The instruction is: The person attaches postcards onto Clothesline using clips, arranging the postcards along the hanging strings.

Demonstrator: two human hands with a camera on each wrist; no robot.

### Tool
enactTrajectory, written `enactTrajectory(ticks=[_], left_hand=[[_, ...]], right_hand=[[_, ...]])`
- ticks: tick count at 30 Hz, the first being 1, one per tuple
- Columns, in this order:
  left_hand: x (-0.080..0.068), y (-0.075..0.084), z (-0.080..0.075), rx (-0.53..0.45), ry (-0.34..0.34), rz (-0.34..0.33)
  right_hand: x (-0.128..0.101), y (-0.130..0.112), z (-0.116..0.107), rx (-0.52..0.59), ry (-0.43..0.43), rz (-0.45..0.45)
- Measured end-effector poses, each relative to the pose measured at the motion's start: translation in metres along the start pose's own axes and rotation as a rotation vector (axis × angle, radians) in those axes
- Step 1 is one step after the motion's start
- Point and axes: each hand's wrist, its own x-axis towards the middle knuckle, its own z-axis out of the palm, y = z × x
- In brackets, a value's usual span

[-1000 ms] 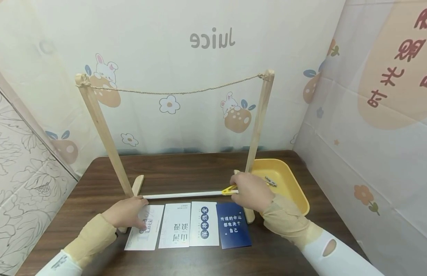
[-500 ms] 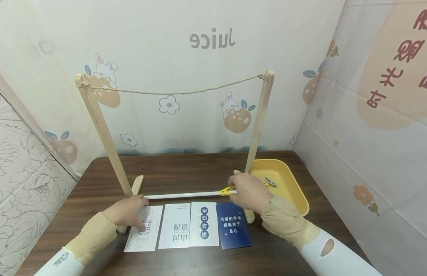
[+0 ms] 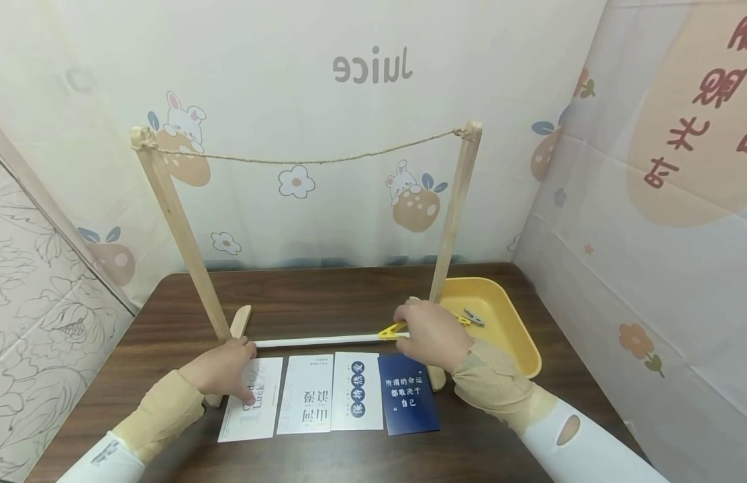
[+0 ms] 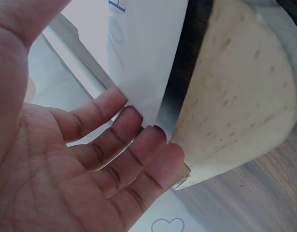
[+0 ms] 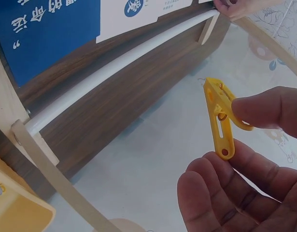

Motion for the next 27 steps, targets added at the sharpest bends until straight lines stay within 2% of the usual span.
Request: enactTrajectory(ticks=[7,12,16,20,27], left_hand=[[-0.004,0.003,-0.006,0.030,0.029,0.033],[-0.006,0.004,-0.011,-0.006,0.026,0.019],[-0.007,0.002,-0.016,-0.078,0.017,0.012],[-0.008,-0.001,-0.022,-0.202,0.020,0.031],[-0.011,-0.011,-0.032,-0.348,0.040,0.117]], right_hand=[[0.002,-0.002,0.000,0.012,0.022,-0.022],[0.003,-0.004,0.000,0.025,0.028,-0.027],[0.004,-0.005,0.000,0.037,0.035,-0.022],[0.004,-0.006,-0.001,0.069,0.041,-0.014],[0.003,-0.010,-0.002,0.118,0.075,-0.031]])
